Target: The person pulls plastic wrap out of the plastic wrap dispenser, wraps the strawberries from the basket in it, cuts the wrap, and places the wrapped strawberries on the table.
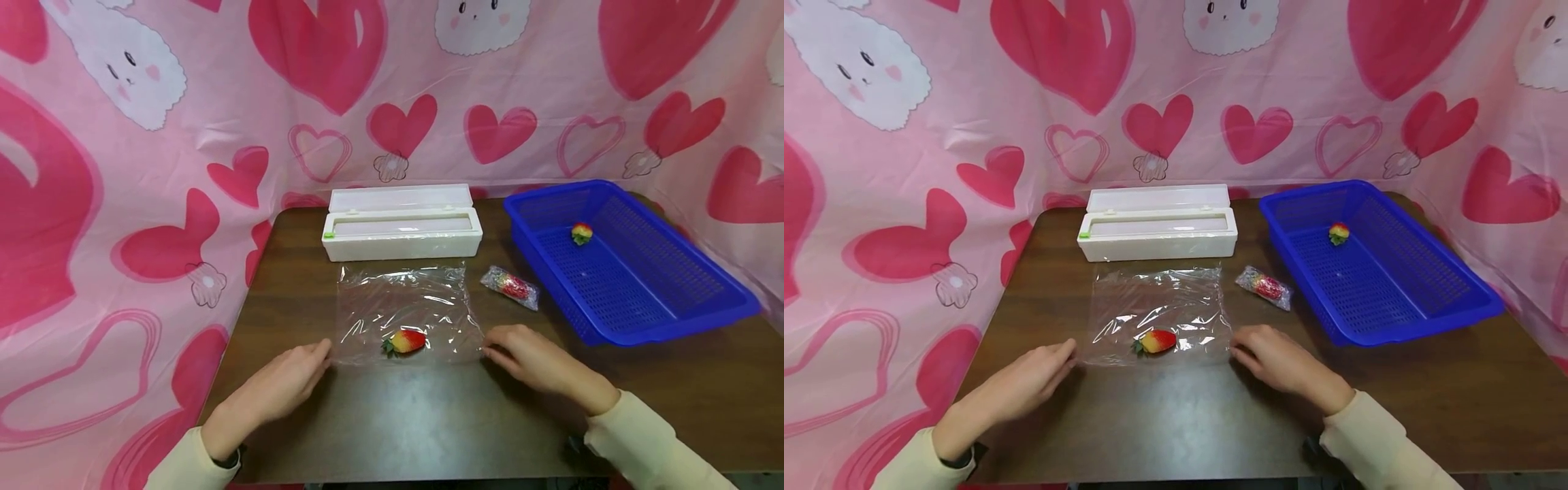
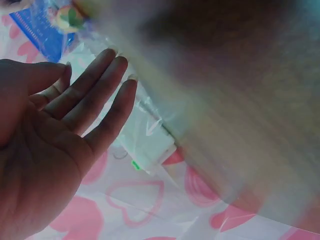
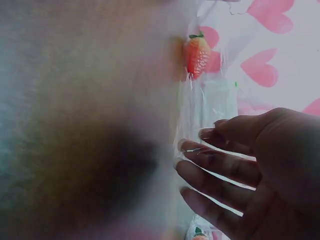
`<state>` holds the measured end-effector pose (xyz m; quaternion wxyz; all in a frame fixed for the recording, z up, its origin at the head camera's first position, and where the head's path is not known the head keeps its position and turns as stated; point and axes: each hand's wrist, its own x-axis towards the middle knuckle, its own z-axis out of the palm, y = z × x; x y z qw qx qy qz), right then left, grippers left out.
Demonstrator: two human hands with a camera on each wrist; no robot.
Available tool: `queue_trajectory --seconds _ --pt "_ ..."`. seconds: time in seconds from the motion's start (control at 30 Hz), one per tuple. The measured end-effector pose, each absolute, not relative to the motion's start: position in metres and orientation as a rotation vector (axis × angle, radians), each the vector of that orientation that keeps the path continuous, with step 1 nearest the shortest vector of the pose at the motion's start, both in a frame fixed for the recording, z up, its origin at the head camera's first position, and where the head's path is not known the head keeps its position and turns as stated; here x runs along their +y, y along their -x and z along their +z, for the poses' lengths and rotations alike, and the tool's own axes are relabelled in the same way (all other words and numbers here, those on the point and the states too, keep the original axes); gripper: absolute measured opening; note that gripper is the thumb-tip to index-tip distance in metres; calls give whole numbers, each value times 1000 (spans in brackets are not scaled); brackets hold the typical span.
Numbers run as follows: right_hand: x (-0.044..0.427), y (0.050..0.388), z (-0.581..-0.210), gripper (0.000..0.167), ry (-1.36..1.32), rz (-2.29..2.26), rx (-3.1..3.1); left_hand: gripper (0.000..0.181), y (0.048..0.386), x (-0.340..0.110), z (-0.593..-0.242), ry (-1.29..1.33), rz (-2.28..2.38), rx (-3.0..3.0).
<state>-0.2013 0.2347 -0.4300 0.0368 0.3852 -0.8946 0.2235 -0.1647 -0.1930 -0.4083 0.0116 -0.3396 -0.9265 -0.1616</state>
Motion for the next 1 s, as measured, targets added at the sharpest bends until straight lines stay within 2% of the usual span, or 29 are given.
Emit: queue_trajectory --seconds 0.37,0.63,0.87,1.0 --pt "227 231 -429 21 -939 725 -2886 14 195 -191 -402 895 -522 -2978" --pt "220 245 -434 15 -852 637 -2977 9 222 -183 -407 842 -386 -3138" --pt "216 249 -432 20 -872 606 -3019 8 233 -184 -408 855 -363 -3181" --pt "220 250 -422 10 -912 628 -3020 6 232 -188 -399 838 -365 -3169"
